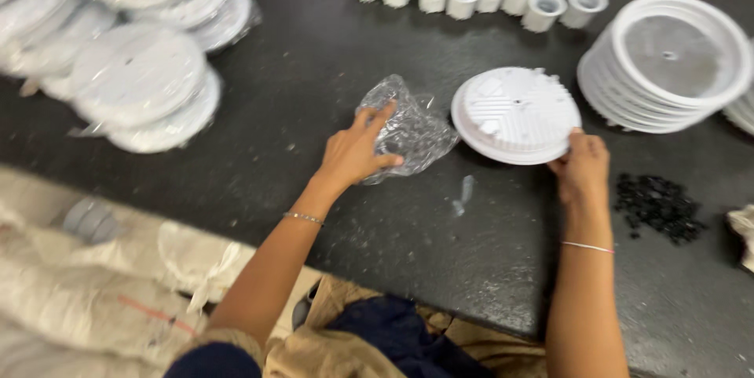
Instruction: The person assembles round white plastic light fixture covers at a workbench. They pick black plastic fasteners from a pile and press them into the center of each cover, wrap the finished cover in clear plastic film, and stack it with completed units, repeating the cycle.
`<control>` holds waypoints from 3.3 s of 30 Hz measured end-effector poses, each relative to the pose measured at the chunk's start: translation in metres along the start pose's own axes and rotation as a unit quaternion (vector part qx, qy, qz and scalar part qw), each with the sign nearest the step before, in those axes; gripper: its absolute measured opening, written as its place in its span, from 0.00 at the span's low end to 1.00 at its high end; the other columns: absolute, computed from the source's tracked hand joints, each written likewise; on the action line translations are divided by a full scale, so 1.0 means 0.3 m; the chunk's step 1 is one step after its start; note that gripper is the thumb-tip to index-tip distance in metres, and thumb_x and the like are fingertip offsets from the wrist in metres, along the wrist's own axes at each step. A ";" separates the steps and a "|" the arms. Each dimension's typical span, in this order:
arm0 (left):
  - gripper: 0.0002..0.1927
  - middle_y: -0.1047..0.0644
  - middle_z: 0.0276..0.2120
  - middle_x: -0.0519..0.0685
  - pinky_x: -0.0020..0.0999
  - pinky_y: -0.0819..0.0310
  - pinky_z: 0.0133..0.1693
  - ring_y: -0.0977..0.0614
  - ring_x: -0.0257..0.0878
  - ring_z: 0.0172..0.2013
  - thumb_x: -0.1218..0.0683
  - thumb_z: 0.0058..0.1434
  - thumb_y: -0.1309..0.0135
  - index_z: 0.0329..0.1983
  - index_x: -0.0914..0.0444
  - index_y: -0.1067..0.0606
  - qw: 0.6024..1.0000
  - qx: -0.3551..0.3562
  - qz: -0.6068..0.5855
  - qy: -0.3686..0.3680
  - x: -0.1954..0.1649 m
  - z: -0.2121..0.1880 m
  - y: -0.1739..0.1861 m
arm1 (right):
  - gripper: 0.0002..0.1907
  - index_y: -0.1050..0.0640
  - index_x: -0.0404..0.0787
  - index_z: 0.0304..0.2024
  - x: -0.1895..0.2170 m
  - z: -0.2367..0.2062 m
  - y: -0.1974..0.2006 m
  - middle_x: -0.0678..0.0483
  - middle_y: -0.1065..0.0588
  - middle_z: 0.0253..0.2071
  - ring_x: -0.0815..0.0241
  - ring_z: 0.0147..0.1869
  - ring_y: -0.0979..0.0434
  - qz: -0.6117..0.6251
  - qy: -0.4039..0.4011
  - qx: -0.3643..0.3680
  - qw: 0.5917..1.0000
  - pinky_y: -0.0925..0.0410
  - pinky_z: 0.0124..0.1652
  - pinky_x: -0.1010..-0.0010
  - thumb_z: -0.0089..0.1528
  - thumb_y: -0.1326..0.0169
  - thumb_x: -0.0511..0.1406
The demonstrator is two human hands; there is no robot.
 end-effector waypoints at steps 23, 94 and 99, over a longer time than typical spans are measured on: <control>0.15 0.33 0.55 0.66 0.55 0.36 0.57 0.28 0.61 0.53 0.56 0.64 0.52 0.50 0.70 0.32 0.718 -0.478 -0.026 0.505 1.293 -0.861 -0.057 | 0.15 0.27 0.33 0.59 -0.115 0.055 -0.154 0.48 0.24 0.58 0.57 0.64 0.20 0.025 0.019 0.200 0.979 0.29 0.64 0.61 0.82 0.63 0.35; 0.23 0.23 0.45 0.54 0.38 0.18 0.43 0.18 0.40 0.41 0.61 0.62 0.47 0.59 0.71 0.35 0.843 0.146 -0.495 0.152 0.152 0.327 -0.281 | 0.13 0.21 0.32 0.52 0.064 -0.061 -0.264 0.52 0.19 0.43 0.66 0.46 0.22 -0.157 0.117 0.021 0.980 0.28 0.47 0.74 0.67 0.48 0.31; 0.31 0.23 0.44 0.55 0.39 0.21 0.42 0.18 0.43 0.37 0.62 0.59 0.49 0.68 0.67 0.36 0.855 0.172 -0.464 0.155 0.179 0.328 -0.254 | 0.15 0.22 0.34 0.55 0.068 -0.070 -0.322 0.52 0.19 0.48 0.65 0.52 0.21 -0.140 0.128 0.078 0.979 0.28 0.52 0.73 0.66 0.49 0.31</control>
Point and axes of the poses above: each hand's wrist, its own z-axis towards the middle knuckle, its own y-axis out of the back of the hand, x = y × z, the point moved 2 cm from there along z, towards the middle knuckle
